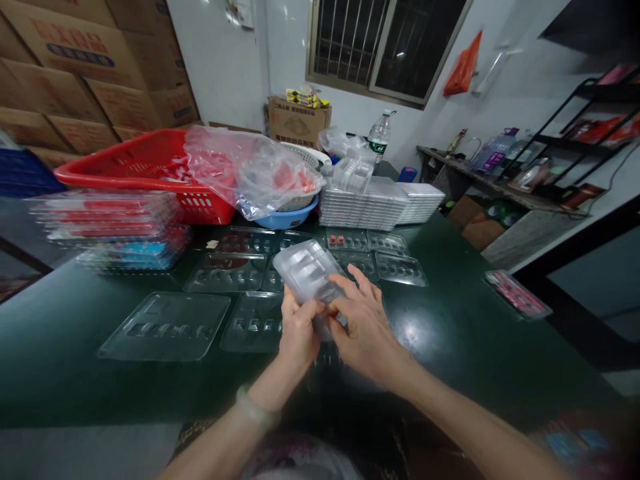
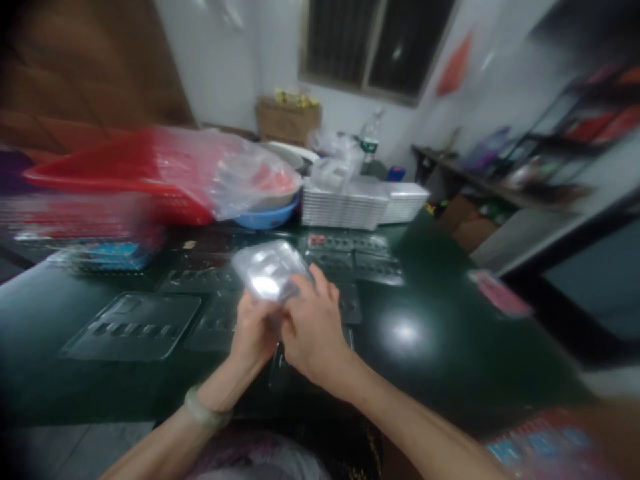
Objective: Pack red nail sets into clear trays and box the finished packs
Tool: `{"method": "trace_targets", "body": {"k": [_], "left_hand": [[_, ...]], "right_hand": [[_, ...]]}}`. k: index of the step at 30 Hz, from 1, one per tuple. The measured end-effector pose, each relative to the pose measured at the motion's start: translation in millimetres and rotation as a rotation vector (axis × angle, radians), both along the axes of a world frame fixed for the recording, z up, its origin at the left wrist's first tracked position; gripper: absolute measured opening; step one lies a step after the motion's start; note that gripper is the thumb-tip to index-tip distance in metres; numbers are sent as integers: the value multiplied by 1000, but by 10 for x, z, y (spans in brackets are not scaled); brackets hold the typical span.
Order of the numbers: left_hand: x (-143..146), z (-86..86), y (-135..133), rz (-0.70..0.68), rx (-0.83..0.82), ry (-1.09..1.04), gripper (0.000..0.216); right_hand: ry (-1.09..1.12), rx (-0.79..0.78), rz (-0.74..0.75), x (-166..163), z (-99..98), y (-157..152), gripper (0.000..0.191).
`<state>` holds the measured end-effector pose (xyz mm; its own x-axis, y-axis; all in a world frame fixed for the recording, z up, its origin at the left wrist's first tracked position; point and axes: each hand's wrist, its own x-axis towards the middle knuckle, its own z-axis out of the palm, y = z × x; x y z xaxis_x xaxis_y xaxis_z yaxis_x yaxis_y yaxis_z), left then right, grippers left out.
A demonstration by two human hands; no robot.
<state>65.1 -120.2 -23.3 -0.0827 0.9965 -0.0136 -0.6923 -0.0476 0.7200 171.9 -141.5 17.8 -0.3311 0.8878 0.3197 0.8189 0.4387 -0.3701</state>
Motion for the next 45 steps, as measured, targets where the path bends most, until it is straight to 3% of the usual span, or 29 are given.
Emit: {"method": "trace_targets", "body": {"k": [6,14,18,23,26,29,32,34,37,39,41,45], "left_hand": [[8,-26,-22,21,-18,45,44],[-53,-8,0,-112,52,1,47],[-97,-72,27,-110,67,19,51],[-105,-84,42,-119,-16,-15,44],[-142,-26,44,-112,-121,-37,36],[-261,24,75,-74,-191,-46,30],[-423,33,134,3,-211,-53,30],[-505,29,168,46,-211,-50,30],[-532,33,185,50,-199,-35,30],[-482,45,176,28,-191,-29,29],[-398,59,158,3,-192,-31,29],[-226,67,110,-67,-218,-32,29]], "right_hand": [[103,-170,36,20,5,61,13],[424,-144,29,-1,60,35,12],[504,-136,42,10,73,31,11],[632,-179,42,99,201,20,11],[672,-81,-27,345,436,-19,14],[603,141,-173,737,581,-89,13],[345,302,-248,1179,337,-192,11],[141,311,-225,1469,-60,-287,13],[-179,156,-64,1867,-735,-442,21],[-394,107,-4,2077,-1038,-492,33],[-530,84,46,2217,-1151,-442,38],[-612,69,149,2306,-1037,-93,32]]}}
